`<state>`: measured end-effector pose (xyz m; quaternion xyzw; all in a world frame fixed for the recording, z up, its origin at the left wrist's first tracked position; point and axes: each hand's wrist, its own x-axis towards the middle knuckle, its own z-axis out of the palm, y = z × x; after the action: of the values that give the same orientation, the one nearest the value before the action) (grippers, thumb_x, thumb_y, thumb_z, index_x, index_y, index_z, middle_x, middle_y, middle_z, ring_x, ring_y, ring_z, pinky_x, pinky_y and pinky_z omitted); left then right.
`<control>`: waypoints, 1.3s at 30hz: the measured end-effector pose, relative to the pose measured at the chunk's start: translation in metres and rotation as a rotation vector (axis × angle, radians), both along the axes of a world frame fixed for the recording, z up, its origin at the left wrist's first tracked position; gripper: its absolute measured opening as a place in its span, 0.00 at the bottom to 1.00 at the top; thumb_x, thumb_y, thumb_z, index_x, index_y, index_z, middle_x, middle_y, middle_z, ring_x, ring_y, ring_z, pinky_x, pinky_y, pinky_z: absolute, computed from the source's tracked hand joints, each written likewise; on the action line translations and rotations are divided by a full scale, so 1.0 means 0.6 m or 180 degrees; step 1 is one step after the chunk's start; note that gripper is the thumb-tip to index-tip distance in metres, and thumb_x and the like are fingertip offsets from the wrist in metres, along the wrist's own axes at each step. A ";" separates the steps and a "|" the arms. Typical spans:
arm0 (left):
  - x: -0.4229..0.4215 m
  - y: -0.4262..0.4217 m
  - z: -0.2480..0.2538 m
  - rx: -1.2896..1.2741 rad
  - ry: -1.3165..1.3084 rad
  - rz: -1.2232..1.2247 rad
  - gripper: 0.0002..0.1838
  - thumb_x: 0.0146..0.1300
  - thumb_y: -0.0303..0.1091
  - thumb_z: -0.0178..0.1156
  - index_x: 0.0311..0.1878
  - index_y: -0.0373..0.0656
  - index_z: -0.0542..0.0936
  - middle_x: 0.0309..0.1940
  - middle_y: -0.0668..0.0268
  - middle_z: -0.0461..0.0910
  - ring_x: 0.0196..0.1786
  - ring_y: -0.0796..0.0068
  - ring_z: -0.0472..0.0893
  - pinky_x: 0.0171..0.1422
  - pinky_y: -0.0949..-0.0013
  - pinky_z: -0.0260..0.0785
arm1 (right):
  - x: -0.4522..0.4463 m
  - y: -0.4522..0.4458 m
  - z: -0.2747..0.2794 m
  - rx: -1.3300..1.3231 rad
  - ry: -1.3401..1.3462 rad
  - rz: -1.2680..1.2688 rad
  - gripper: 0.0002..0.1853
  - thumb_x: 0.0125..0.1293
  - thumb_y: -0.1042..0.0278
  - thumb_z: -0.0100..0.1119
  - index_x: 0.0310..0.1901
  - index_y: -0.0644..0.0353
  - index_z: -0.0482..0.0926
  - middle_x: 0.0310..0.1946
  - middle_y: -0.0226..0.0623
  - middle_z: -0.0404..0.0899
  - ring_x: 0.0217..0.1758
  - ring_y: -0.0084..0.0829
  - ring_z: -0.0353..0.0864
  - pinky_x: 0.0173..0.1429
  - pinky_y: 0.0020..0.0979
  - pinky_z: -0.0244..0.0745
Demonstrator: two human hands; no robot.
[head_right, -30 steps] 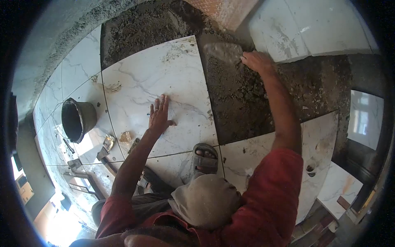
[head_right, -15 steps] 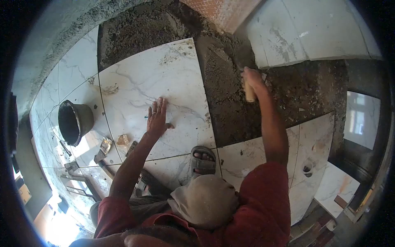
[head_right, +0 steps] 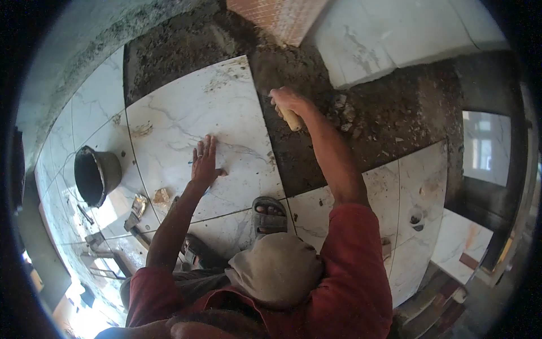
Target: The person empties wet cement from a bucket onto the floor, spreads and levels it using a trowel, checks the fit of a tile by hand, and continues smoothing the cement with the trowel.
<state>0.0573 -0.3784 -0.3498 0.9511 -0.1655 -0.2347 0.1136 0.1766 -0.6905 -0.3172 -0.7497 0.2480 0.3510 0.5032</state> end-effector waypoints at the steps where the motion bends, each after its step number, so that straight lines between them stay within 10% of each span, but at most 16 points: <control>1: 0.000 0.001 0.004 -0.0004 0.0022 0.0017 0.66 0.34 0.43 0.78 0.73 0.42 0.43 0.73 0.55 0.45 0.73 0.47 0.49 0.74 0.47 0.42 | -0.010 -0.004 0.011 -0.0084 0.0048 0.0258 0.20 0.68 0.49 0.42 0.38 0.60 0.72 0.22 0.31 0.70 0.20 0.27 0.70 0.25 0.34 0.69; 13: -0.004 0.004 -0.010 -0.0101 -0.0055 0.0035 0.68 0.32 0.43 0.78 0.72 0.41 0.42 0.73 0.53 0.45 0.73 0.44 0.49 0.73 0.44 0.45 | -0.128 -0.042 -0.072 0.0790 -0.0311 -0.2539 0.22 0.67 0.44 0.44 0.42 0.57 0.73 0.21 0.29 0.70 0.20 0.26 0.70 0.24 0.33 0.68; 21: -0.002 0.002 0.000 -0.0038 -0.0006 0.0053 0.67 0.33 0.42 0.78 0.72 0.40 0.42 0.73 0.53 0.44 0.73 0.45 0.49 0.73 0.45 0.43 | -0.012 -0.028 0.004 0.0767 -0.0234 -0.0898 0.21 0.67 0.47 0.43 0.37 0.58 0.75 0.20 0.29 0.71 0.19 0.26 0.70 0.24 0.32 0.68; 30: 0.001 0.001 0.004 -0.0029 0.0120 0.0121 0.66 0.35 0.42 0.77 0.73 0.41 0.41 0.73 0.53 0.44 0.74 0.46 0.47 0.74 0.47 0.42 | -0.024 0.002 -0.070 0.0674 -0.0213 -0.1313 0.21 0.66 0.45 0.45 0.33 0.57 0.74 0.18 0.31 0.71 0.16 0.28 0.71 0.22 0.35 0.70; 39: -0.003 0.002 0.007 0.0012 0.0164 0.0176 0.66 0.35 0.42 0.77 0.73 0.43 0.41 0.74 0.58 0.43 0.74 0.50 0.47 0.75 0.47 0.40 | 0.018 -0.069 0.020 -0.0708 -0.0411 0.1082 0.23 0.69 0.48 0.43 0.38 0.66 0.73 0.24 0.38 0.74 0.19 0.31 0.74 0.25 0.37 0.71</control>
<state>0.0557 -0.3774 -0.3457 0.9492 -0.1358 -0.2562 0.1225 0.1876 -0.7316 -0.3052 -0.8526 0.1225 0.3525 0.3657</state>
